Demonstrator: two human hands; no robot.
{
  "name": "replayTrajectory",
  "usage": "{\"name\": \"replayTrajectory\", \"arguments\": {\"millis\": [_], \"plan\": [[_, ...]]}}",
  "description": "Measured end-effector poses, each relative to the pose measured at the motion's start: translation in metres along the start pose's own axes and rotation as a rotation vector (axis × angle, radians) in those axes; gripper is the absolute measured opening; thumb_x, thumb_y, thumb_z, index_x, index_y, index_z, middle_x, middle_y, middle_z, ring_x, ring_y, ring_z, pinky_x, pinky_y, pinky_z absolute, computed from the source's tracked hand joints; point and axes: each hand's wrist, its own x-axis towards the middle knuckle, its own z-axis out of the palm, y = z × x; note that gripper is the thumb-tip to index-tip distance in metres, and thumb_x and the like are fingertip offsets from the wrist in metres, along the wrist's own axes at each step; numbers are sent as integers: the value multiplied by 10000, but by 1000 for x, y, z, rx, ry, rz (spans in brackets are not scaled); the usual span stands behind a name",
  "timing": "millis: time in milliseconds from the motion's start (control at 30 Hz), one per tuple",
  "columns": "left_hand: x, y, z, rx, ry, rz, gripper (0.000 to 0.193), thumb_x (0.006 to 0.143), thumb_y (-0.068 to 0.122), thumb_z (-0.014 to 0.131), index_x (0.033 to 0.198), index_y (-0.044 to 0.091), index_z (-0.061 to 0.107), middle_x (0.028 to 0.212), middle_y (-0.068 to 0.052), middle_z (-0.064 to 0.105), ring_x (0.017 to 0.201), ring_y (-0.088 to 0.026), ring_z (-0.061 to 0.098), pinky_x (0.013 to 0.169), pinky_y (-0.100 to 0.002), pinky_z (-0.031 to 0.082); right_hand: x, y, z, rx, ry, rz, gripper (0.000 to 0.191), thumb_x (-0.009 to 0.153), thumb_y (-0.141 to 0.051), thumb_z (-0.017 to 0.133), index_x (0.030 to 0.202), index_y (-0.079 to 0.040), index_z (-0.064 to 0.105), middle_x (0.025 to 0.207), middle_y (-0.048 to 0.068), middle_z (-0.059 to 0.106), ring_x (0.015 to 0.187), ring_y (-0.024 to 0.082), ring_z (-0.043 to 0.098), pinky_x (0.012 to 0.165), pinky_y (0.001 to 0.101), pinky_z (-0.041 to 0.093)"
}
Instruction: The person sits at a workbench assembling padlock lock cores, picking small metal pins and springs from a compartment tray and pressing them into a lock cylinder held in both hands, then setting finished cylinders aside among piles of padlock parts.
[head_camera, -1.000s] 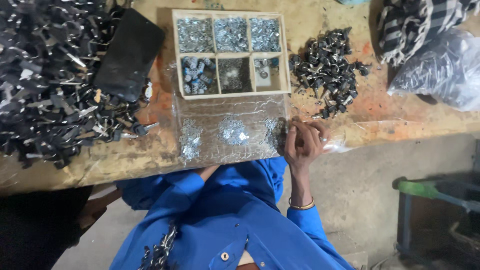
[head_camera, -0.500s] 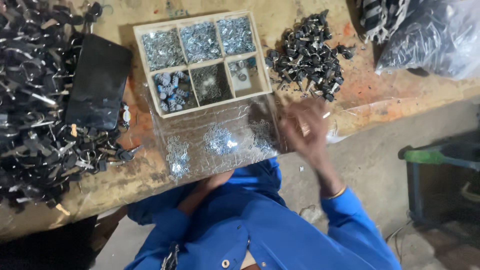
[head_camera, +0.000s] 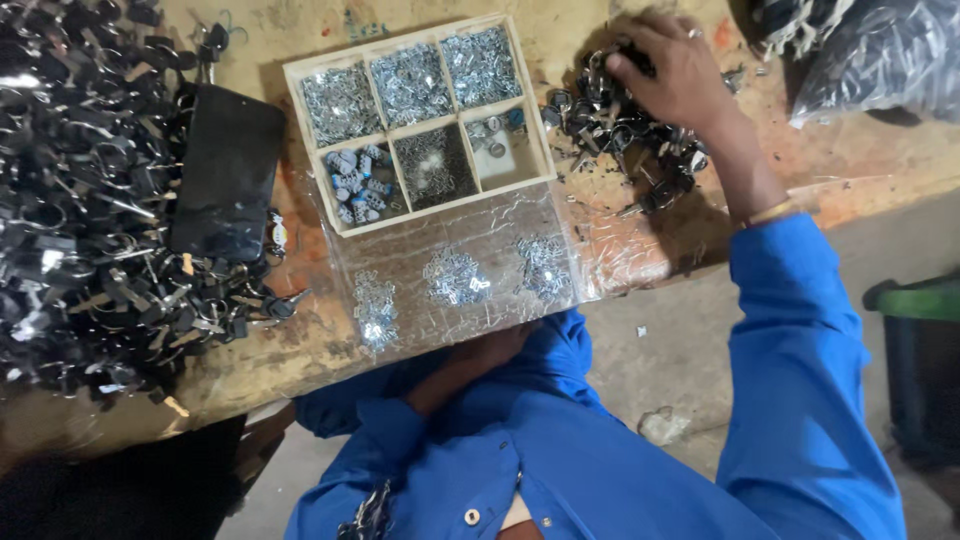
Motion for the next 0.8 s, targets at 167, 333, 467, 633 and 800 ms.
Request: {"name": "replayTrajectory", "arguments": {"millis": [167,333,467,633,800], "plan": [[-39,-1,5,-95,-65,295,588,958,348,616,1467,82,490,1400,-301,562,1248,-509,543,1031,-565,424,-37,-19,1,-100,-150,84,501,978,-436,753,1381,-143,700,1257,192,668,1125,406,588,974,600,397],[-70,-11,-57,-349,-304,561,571,856,132,674,1416,74,578,1191,-166,680,967,-372,699,783,-462,593,-45,-28,24,-14,98,-68,308,998,-278,753,1288,-178,731,1342,69,673,1311,347,556,1076,513,407],[-79,-27,-130,-242,45,530,263,951,158,769,1205,114,715,875,-70,734,696,-254,712,613,-403,582,-36,-30,60,-90,97,-157,324,1026,-194,717,1349,-198,735,1338,8,679,1267,295,544,1164,494,363],[-62,-72,-200,-69,523,305,275,957,63,647,1224,108,692,1014,-65,750,804,-220,733,660,-356,588,-39,-33,69,-277,92,-198,145,1023,-241,741,1163,-204,743,1247,-19,678,1215,286,538,1097,476,322],[-23,-105,-214,280,551,47,216,999,137,763,1205,78,736,1175,-75,628,1055,-245,611,750,-350,585,-43,-43,68,-452,154,-235,85,980,-157,721,1046,-210,717,1163,-27,638,1179,229,520,1127,445,299]]}}
